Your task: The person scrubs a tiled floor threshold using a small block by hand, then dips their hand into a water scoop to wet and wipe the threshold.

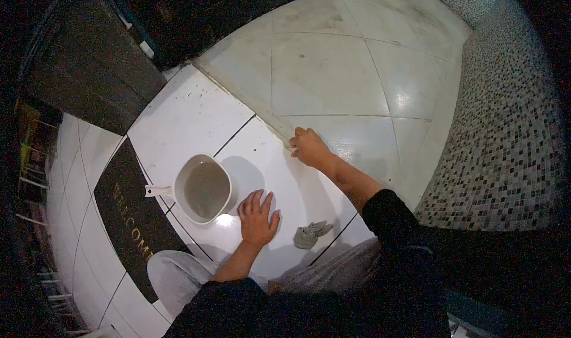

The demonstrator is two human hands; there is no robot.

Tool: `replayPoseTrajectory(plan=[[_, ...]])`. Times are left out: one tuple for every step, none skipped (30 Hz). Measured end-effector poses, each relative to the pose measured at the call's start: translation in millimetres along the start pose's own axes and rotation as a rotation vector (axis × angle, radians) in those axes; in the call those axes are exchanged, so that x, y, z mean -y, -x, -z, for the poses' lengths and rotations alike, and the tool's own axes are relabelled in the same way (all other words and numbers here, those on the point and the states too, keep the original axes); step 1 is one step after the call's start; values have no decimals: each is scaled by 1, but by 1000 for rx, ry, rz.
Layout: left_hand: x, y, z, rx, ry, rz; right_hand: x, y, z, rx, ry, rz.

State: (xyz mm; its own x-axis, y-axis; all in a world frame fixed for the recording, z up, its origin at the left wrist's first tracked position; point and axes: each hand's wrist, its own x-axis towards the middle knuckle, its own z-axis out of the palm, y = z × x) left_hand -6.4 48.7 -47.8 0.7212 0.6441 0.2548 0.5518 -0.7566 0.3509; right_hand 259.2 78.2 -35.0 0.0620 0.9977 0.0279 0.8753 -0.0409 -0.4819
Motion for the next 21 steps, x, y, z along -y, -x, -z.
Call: replayPoseTrajectory(plan=[[-1, -2, -2, -8, 6, 1, -3, 8, 4, 24, 7, -3], [-1, -1, -1, 4, 13, 6, -4, 16, 6, 53, 9, -4], [0, -1, 1, 17, 14, 13, -6, 25, 8, 59, 10, 1], [0, -1, 2, 17, 13, 23, -9, 35, 9, 82, -10, 0], [-2, -2, 4, 23, 9, 24, -7, 41, 12, 107, -33, -7], [-3, -2, 4, 29, 7, 14, -6, 40, 15, 119, -30, 2], [-3, -3, 3, 30, 8, 5, -5, 33, 15, 113, -29, -5], [-4, -1, 2, 31, 1, 5, -3, 25, 13, 85, -29, -3], [-3, -2, 1, 29, -9, 6, -2, 14, 9, 57, -30, 3], [-1, -2, 0, 26, -14, 3, -1, 4, 4, -12, -25, -2], [0, -2, 0, 14, -4, 3, -2, 0, 5, -15, -27, 1], [0, 0, -1, 6, 9, 7, -2, -3, 4, -16, -60, -13], [-1, 3, -1, 10, 11, 10, -2, -2, 4, -15, -91, -32], [0, 1, 0, 14, 12, 6, -4, 3, 7, -16, -86, -31], [0, 0, 1, 21, 12, 7, -7, 13, 10, 51, -44, -37], [0, -1, 1, 22, 13, 11, -10, 22, 11, 119, -6, -44], [-1, -2, 1, 28, 10, 11, -13, 29, 12, 124, -7, -40], [-1, -1, 1, 36, 8, 10, -17, 36, 12, 106, -40, -5], [-1, 0, 2, 38, 8, 9, -20, 39, 12, 83, -70, 27], [-1, -2, 2, 38, -9, 3, -19, 35, 11, 77, -68, 23], [-3, -1, 2, 40, -25, -4, -15, 26, 8, 55, -68, 10]])
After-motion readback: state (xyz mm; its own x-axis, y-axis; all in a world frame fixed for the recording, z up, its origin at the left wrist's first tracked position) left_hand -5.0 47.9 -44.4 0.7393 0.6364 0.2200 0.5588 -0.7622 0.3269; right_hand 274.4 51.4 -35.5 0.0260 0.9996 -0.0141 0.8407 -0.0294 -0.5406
